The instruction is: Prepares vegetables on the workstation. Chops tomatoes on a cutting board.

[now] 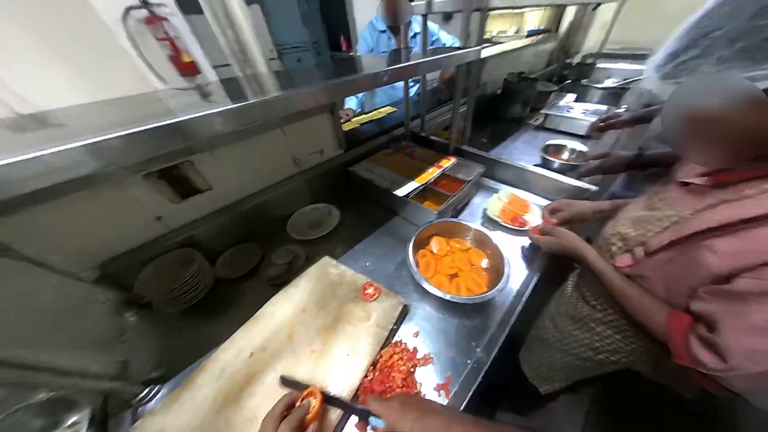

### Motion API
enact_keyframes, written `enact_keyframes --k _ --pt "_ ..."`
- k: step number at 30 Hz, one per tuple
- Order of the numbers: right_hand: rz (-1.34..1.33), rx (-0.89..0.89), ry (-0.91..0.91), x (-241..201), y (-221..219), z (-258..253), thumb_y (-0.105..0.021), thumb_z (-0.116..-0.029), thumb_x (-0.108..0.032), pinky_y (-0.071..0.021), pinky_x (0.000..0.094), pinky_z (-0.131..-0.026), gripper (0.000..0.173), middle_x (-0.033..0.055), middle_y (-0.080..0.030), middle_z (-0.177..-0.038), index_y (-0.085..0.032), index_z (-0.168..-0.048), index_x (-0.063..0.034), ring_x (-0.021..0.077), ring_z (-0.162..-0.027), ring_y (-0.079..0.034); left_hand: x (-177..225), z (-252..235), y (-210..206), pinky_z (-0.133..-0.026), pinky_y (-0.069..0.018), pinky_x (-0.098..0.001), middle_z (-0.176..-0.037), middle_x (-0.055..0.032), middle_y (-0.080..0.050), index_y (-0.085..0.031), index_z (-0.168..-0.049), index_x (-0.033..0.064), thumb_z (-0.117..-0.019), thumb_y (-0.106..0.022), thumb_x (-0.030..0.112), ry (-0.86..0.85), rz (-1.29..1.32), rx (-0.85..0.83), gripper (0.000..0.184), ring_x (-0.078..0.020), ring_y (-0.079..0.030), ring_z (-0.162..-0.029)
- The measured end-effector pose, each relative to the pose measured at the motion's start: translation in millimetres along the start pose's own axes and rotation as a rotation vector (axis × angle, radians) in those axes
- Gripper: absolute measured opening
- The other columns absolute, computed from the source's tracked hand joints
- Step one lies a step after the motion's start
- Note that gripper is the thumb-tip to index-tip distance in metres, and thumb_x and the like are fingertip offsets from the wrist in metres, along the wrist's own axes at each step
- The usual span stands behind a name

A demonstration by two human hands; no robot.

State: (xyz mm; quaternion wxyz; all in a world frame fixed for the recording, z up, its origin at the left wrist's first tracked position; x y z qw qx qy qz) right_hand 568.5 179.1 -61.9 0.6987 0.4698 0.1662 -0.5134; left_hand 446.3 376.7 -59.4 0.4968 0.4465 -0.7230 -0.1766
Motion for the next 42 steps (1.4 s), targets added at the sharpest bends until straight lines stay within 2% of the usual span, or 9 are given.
enact_keyframes --k 3,7,12,15,21,25,29,36,42 --pt "0.017 0.002 -0.011 -5 9 14 -0.052 -0.1073 -0.031 -0.0532 0.0643 -0.083 0.044 0.0248 -0.069 -0.106 -0.046 -0.147 -0.013 0.0436 -0.096 -0.069 10 4 5 -0.104 -0.0522 -0.0466 -0.124 -0.028 -0.064 -0.073 -0.113 -0.0009 -0.0959 -0.068 0.028 0.062 -0.066 0.067 0.034 -0.0367 -0.062 -0.12" --pt "0.123 -0.03 -0.016 -14 24 34 -0.051 -0.108 -0.035 -0.0535 0.0628 -0.08 0.043 0.0243 -0.067 -0.097 -0.047 -0.142 -0.0092 0.0432 -0.09 -0.068 3 5 2 -0.101 -0.0535 -0.0368 -0.12 -0.0158 -0.068 -0.073 -0.112 0.0104 -0.0989 -0.061 0.037 0.006 -0.113 0.158 0.032 -0.0239 -0.064 -0.117" --pt "0.262 -0.121 -0.077 -17 31 47 -0.048 -0.109 -0.035 -0.0532 0.0636 -0.08 0.041 0.025 -0.068 -0.096 -0.046 -0.142 -0.01 0.0456 -0.092 -0.069 3 5 0 -0.101 -0.0522 -0.0308 -0.118 -0.0114 -0.068 -0.072 -0.11 0.0113 -0.0989 -0.06 0.034 -0.017 -0.118 0.172 0.028 -0.0189 -0.063 -0.115" --pt "0.287 -0.149 -0.105 -31 35 49 -0.047 -0.1096 -0.034 -0.0535 0.0638 -0.081 0.041 0.0256 -0.068 -0.099 -0.045 -0.142 -0.0091 0.0463 -0.095 -0.069 5 4 -1 -0.1 -0.0523 -0.0301 -0.116 -0.0121 -0.068 -0.072 -0.107 0.0093 -0.0986 -0.061 0.032 -0.022 -0.112 0.17 0.027 -0.0194 -0.063 -0.114" --pt "0.247 -0.124 -0.04 -46 11 -26 -0.047 -0.1095 -0.03 -0.0541 0.0632 -0.084 0.039 0.0254 -0.068 -0.106 -0.043 -0.142 -0.0088 0.0454 -0.099 -0.069 9 2 0 -0.101 -0.0536 -0.0328 -0.117 -0.0164 -0.068 -0.073 -0.108 0.0057 -0.0966 -0.065 0.027 -0.012 -0.106 0.136 0.026 -0.0232 -0.065 -0.114" --pt "0.281 -0.128 -0.052 -41 30 5 -0.049 -0.1087 -0.034 -0.0542 0.0637 -0.082 0.043 0.0244 -0.069 -0.102 -0.043 -0.146 -0.0124 0.0445 -0.095 -0.07 8 6 0 -0.096 -0.0553 -0.0284 -0.113 -0.0145 -0.067 -0.07 -0.104 0.0075 -0.0949 -0.067 0.031 0.001 -0.112 0.178 0.025 -0.0186 -0.065 -0.109" --pt "0.375 -0.145 -0.07 -45 47 54 -0.046 -0.1096 -0.033 -0.0535 0.0634 -0.08 0.041 0.0255 -0.068 -0.097 -0.047 -0.142 -0.0087 0.0462 -0.093 -0.069 5 7 -2 -0.096 -0.0545 -0.0258 -0.111 -0.0108 -0.067 -0.069 -0.1 0.0095 -0.0963 -0.066 0.033 -0.025 -0.117 0.207 0.024 -0.0158 -0.065 -0.11" --pt "0.263 -0.132 -0.017 -49 6 -26 -0.049 -0.1085 -0.029 -0.0537 0.0647 -0.084 0.042 0.026 -0.067 -0.107 -0.041 -0.146 -0.0111 0.0461 -0.1 -0.069 6 6 -1 -0.099 -0.0543 -0.0307 -0.111 -0.0122 -0.069 -0.072 -0.102 0.0076 -0.0972 -0.065 0.031 -0.021 -0.112 0.18 0.025 -0.0199 -0.066 -0.111" --pt "0.322 -0.151 -0.058 -42 38 26 -0.05 -0.1084 -0.033 -0.0535 0.0641 -0.082 0.043 0.0248 -0.069 -0.1 -0.045 -0.146 -0.0124 0.0447 -0.094 -0.069 3 7 1 -0.096 -0.0554 -0.0267 -0.11 -0.0111 -0.068 -0.07 -0.103 0.009 -0.097 -0.066 0.034 -0.013 -0.105 0.232 0.026 -0.0157 -0.066 -0.109"
Point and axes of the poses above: each hand's wrist, its own z-axis away from the middle knuckle, its own y-axis out of the back of the hand, x = y × z, the point moved 5 cm from there along -z, towards the middle knuckle
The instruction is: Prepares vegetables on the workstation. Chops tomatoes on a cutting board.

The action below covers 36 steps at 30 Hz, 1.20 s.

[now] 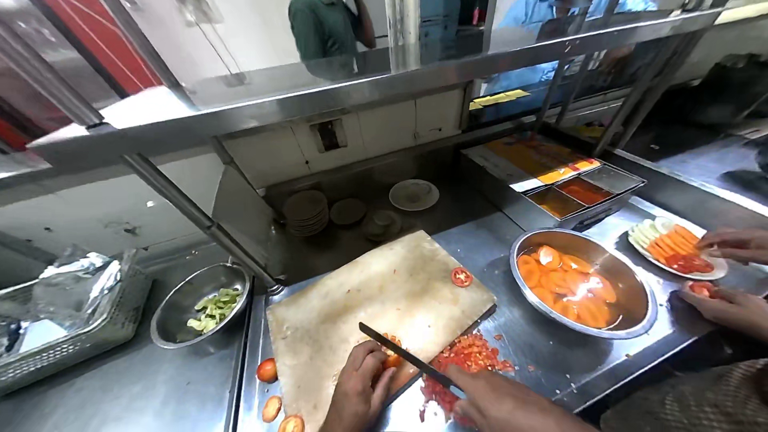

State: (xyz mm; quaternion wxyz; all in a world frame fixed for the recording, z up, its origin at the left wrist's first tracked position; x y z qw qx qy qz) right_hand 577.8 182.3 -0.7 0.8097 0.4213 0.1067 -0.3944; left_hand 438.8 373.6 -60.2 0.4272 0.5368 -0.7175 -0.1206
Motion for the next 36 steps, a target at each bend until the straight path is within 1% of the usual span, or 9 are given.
enact_keyframes --k 5,13,16,20,23,26,29,32,36 --pt "0.041 -0.046 0.007 -1 5 26 -0.047 -0.1098 -0.034 -0.0537 0.0626 -0.079 0.041 0.0251 -0.068 -0.097 -0.046 -0.143 -0.0091 0.0449 -0.092 -0.069 -2 -2 2 -0.095 -0.055 -0.0244 -0.107 -0.01 -0.068 -0.07 -0.099 0.0089 -0.0969 -0.067 0.033 -0.005 0.005 0.007 0.024 -0.0148 -0.066 -0.107" --pt "-0.148 0.004 0.109 -27 -28 -67 -0.049 -0.1083 -0.029 -0.0543 0.0622 -0.086 0.044 0.0219 -0.07 -0.108 -0.04 -0.147 -0.01 0.0412 -0.099 -0.07 0 -2 5 -0.098 -0.0553 -0.0281 -0.106 -0.0099 -0.069 -0.07 -0.099 0.0081 -0.0989 -0.065 0.032 -0.027 0.003 -0.016 0.025 -0.0166 -0.066 -0.108" --pt "-0.232 -0.002 0.136 -5 -22 -50 -0.049 -0.1083 -0.032 -0.0552 0.0571 -0.073 0.042 0.0214 -0.067 -0.1 -0.043 -0.144 -0.0107 0.0372 -0.081 -0.069 0 -2 0 -0.099 -0.0549 -0.029 -0.109 -0.0097 -0.07 -0.072 -0.105 0.009 -0.0983 -0.065 0.029 -0.026 -0.011 -0.024 0.022 -0.0172 -0.067 -0.11" --pt "-0.42 0.1 0.113 31 -22 -28 -0.049 -0.1077 -0.034 -0.0569 0.0511 -0.067 0.054 0.0189 -0.067 -0.093 -0.036 -0.155 -0.0135 0.0304 -0.068 -0.066 -2 -3 -5 -0.104 -0.0533 -0.0397 -0.127 -0.0169 -0.068 -0.07 -0.126 0.0066 -0.0986 -0.062 0.025 0.027 -0.005 -0.072 0.034 -0.0275 -0.065 -0.12" --pt "-0.411 0.161 0.03 48 -32 -23 -0.05 -0.1074 -0.033 -0.057 0.0545 -0.07 0.051 0.0209 -0.067 -0.092 -0.039 -0.152 -0.0115 0.0343 -0.071 -0.068 -4 -4 -5 -0.104 -0.054 -0.038 -0.134 -0.0234 -0.06 -0.063 -0.133 0.0037 -0.0947 -0.07 0.035 0.065 0.082 -0.04 0.05 -0.0262 -0.063 -0.123" --pt "-0.338 0.185 -0.029 48 -39 -18 -0.05 -0.107 -0.033 -0.0548 0.0609 -0.077 0.047 0.0243 -0.068 -0.096 -0.044 -0.147 -0.0088 0.0408 -0.083 -0.07 -4 -5 -4 -0.094 -0.0577 -0.032 -0.121 -0.0217 -0.061 -0.064 -0.116 0.0015 -0.0915 -0.075 0.033 0.082 0.086 -0.02 0.041 -0.0209 -0.065 -0.11" --pt "-0.279 0.167 -0.053 38 -45 -15 -0.049 -0.1077 -0.032 -0.0526 0.0638 -0.083 0.046 0.0269 -0.069 -0.101 -0.046 -0.146 -0.0076 0.0453 -0.094 -0.069 5 -8 -6 -0.097 -0.056 -0.0359 -0.113 -0.0189 -0.067 -0.072 -0.103 0.0025 -0.0935 -0.07 0.023 0.066 -0.014 -0.05 0.022 -0.0264 -0.067 -0.11" --pt "-0.243 0.158 -0.062 32 -54 -21 -0.05 -0.1076 -0.034 -0.0524 0.0653 -0.085 0.047 0.0283 -0.069 -0.104 -0.045 -0.145 -0.006 0.0478 -0.099 -0.069 15 -9 -15 -0.103 -0.0541 -0.0423 -0.122 -0.0201 -0.069 -0.075 -0.111 0.0032 -0.0928 -0.064 0.014 0.036 -0.074 -0.079 0.024 -0.0322 -0.066 -0.118" --pt "-0.231 0.136 -0.07 32 -56 -24 -0.048 -0.1087 -0.035 -0.0531 0.0637 -0.086 0.048 0.0278 -0.069 -0.106 -0.042 -0.147 -0.0065 0.0465 -0.1 -0.069 13 -11 -22 -0.103 -0.0543 -0.0402 -0.123 -0.0178 -0.07 -0.075 -0.114 0.0069 -0.092 -0.065 0.024 -0.011 -0.154 -0.085 0.029 -0.0301 -0.067 -0.118"
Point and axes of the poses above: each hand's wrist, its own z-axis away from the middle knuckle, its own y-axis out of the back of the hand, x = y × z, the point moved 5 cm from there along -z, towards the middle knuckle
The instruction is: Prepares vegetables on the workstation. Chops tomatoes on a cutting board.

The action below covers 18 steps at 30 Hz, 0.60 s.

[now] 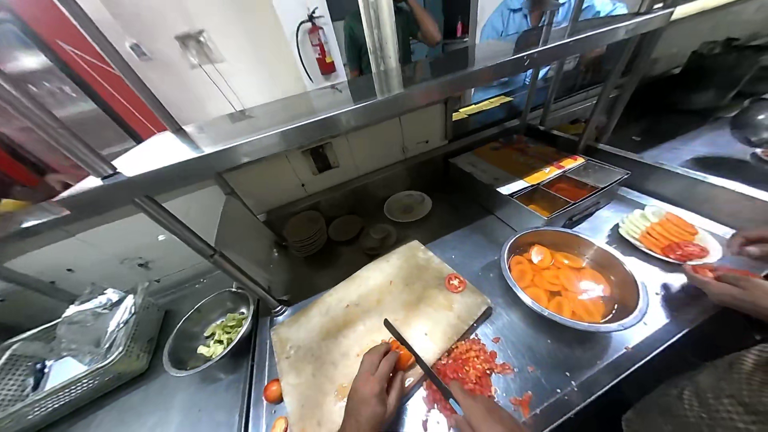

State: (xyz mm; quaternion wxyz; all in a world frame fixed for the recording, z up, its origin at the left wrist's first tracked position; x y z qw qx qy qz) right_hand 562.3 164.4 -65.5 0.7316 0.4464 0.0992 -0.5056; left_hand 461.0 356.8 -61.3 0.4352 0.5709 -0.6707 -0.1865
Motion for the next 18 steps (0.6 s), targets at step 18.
enact_keyframes --k 18 --pt "-0.03 -0.009 -0.028 3.2 0.7 -4.1 -0.05 -0.1079 -0.032 -0.0532 0.0631 -0.087 0.048 0.0268 -0.069 -0.106 -0.042 -0.149 -0.008 0.0454 -0.099 -0.069 -8.3 -6.8 -0.4 -0.102 -0.055 -0.0375 -0.116 -0.0132 -0.073 -0.078 -0.104 0.0087 -0.0982 -0.064 0.024 -0.034 0.002 0.049 0.022 -0.0258 -0.069 -0.114"
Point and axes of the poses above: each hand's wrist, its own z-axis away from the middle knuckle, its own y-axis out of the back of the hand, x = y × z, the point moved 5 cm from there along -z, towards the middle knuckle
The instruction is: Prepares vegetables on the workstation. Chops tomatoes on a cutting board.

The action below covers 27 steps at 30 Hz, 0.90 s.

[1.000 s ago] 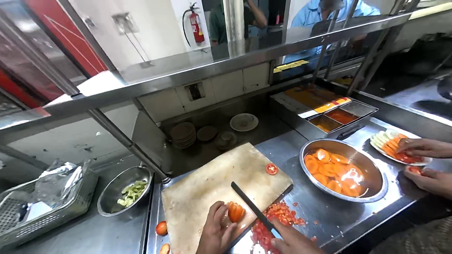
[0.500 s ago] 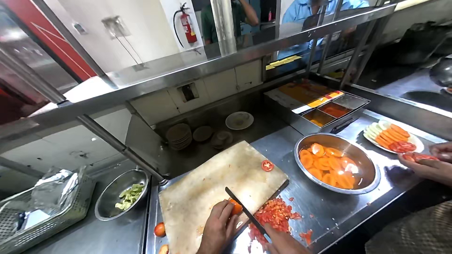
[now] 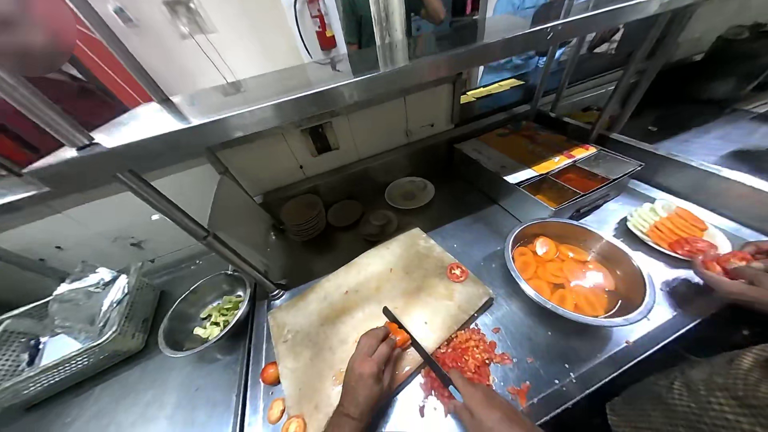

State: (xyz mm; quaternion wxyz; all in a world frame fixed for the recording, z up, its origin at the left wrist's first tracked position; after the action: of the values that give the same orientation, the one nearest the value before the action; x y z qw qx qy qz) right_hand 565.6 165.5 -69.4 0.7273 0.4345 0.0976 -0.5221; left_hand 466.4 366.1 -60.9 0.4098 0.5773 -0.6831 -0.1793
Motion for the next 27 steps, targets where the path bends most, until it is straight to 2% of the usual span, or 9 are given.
enact_keyframes --k 4,10,14,17,20,23,27 --pt "0.02 0.016 -0.001 0 11 8 -0.049 -0.1079 -0.035 -0.0542 0.061 -0.083 0.045 0.0238 -0.069 -0.099 -0.044 -0.144 -0.0085 0.0426 -0.093 -0.07 -3 -2 -1 -0.101 -0.055 -0.0395 -0.116 -0.0127 -0.073 -0.078 -0.102 0.0087 -0.0974 -0.065 0.026 0.051 0.022 -0.025 0.022 -0.0267 -0.068 -0.114" --pt "0.154 0.012 0.011 -16 28 21 -0.047 -0.1088 -0.033 -0.0544 0.0611 -0.082 0.042 0.0241 -0.069 -0.097 -0.043 -0.143 -0.0091 0.0441 -0.093 -0.07 -6 -4 -1 -0.102 -0.0542 -0.0372 -0.115 -0.0103 -0.072 -0.077 -0.098 0.0095 -0.0978 -0.064 0.026 0.076 0.051 -0.041 0.021 -0.0238 -0.067 -0.114" --pt "0.204 0.0 -0.015 -41 29 -12 -0.046 -0.1084 -0.029 -0.0547 0.0617 -0.086 0.042 0.0234 -0.069 -0.106 -0.04 -0.146 -0.0098 0.0433 -0.1 -0.07 -8 -6 -1 -0.101 -0.0545 -0.0364 -0.115 -0.0093 -0.073 -0.077 -0.097 0.0099 -0.0976 -0.064 0.029 0.101 0.046 -0.059 0.023 -0.0235 -0.067 -0.114" --pt "0.224 0.029 0.001 -56 29 -34 -0.048 -0.1074 -0.028 -0.0568 0.0591 -0.081 0.037 0.0204 -0.068 -0.101 -0.041 -0.139 -0.0107 0.0402 -0.093 -0.071 -7 -7 -1 -0.101 -0.0548 -0.0367 -0.116 -0.0102 -0.072 -0.077 -0.097 0.0087 -0.0988 -0.063 0.03 0.108 0.045 -0.075 0.025 -0.0245 -0.067 -0.115" --pt "0.208 0.023 -0.049 -35 13 -12 -0.045 -0.1088 -0.031 -0.0548 0.0628 -0.085 0.042 0.0238 -0.07 -0.105 -0.041 -0.145 -0.0095 0.045 -0.1 -0.07 -8 -3 1 -0.101 -0.055 -0.038 -0.117 -0.0114 -0.072 -0.077 -0.097 0.0077 -0.0983 -0.065 0.028 0.108 0.045 -0.082 0.024 -0.0257 -0.068 -0.114" --pt "0.147 0.055 -0.083 1 3 16 -0.045 -0.1093 -0.034 -0.0539 0.0639 -0.086 0.044 0.0272 -0.071 -0.103 -0.046 -0.143 -0.0057 0.0475 -0.1 -0.07 -9 -3 0 -0.101 -0.0552 -0.0381 -0.117 -0.0115 -0.072 -0.077 -0.097 0.008 -0.0985 -0.064 0.028 0.117 0.055 -0.065 0.024 -0.0259 -0.068 -0.114" --pt "0.087 0.036 -0.076 9 15 7 -0.047 -0.1086 -0.033 -0.054 0.0628 -0.085 0.045 0.026 -0.069 -0.102 -0.043 -0.146 -0.0084 0.0452 -0.097 -0.069 -7 -3 0 -0.102 -0.0548 -0.0403 -0.119 -0.013 -0.072 -0.077 -0.099 0.007 -0.0984 -0.065 0.026 0.144 0.081 -0.102 0.023 -0.0274 -0.067 -0.116"
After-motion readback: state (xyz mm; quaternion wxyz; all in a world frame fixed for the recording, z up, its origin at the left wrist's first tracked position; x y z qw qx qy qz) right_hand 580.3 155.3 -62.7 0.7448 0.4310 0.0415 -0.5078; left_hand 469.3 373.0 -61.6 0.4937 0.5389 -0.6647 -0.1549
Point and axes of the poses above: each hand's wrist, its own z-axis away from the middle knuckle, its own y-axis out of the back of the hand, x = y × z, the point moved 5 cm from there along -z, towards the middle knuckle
